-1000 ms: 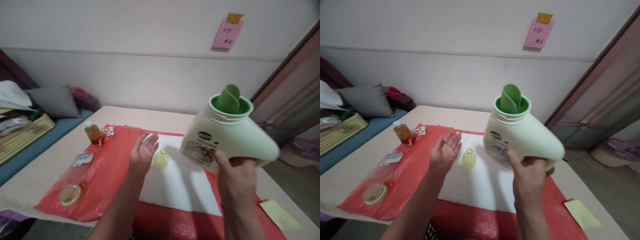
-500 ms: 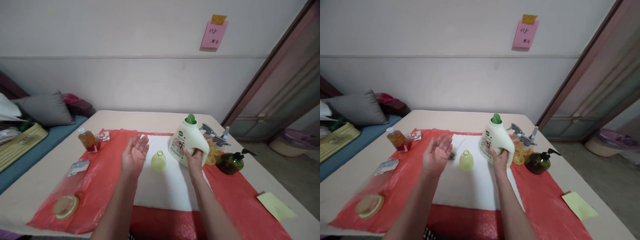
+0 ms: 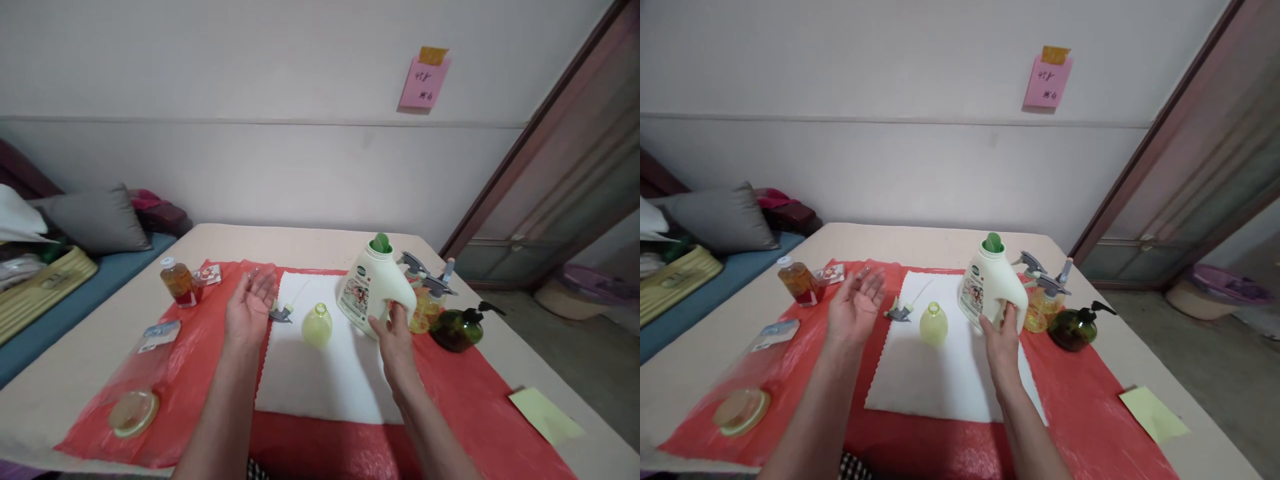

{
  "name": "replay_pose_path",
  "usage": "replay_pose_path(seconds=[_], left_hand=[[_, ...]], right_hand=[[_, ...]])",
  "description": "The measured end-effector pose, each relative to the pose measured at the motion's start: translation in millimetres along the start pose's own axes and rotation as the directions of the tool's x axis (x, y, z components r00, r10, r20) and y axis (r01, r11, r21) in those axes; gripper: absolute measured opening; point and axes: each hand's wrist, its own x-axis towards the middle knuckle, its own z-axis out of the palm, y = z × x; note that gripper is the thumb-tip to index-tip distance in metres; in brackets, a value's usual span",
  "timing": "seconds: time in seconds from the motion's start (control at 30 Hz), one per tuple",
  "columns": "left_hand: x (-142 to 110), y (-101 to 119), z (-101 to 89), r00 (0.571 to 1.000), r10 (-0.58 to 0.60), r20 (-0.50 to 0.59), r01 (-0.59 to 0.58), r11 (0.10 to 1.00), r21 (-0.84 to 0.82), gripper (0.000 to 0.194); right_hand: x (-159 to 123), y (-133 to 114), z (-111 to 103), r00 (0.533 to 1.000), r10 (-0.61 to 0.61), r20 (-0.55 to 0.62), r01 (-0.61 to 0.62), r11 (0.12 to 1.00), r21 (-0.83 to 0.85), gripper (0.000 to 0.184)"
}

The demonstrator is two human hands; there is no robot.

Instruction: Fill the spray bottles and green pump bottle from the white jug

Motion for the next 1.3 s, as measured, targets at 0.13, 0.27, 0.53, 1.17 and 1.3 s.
replay_pose_path(seconds=[0.13,0.27,0.53,1.17,1.3], left_hand=[[9,-12,-8.4,0.994,0.099,0.053,-0.109,0.761,0.640,0.036],[22,-34,-20.5,0.994,0.036,0.102,-0.108,0.378,0.919,0.029],[25,-80,-48.6,0.970,-0.189,0.151,-0.190,-0.214,0.958,0.031],[35,-33,-17.3,0.965,0.240,0.106,-0.213,0.483,0.849,0.029],[23,-15,-6.2,0.952,0.291,0.096,-0.280,0.699,0.658,0.030]], right_hand=[[-8,-17,2,0.992,0.123,-0.033,-0.118,0.984,0.131,0.075],[-15,-28,8,0.978,0.205,-0.022,-0.195,0.953,0.233,0.082],[-24,-38,11,0.947,0.308,0.091,-0.321,0.900,0.293,0.087],[-35,-39,21,0.880,0.342,0.331,-0.429,0.871,0.240,0.071],[-36,-37,23,0.875,0.342,0.342,-0.429,0.876,0.222,0.067]])
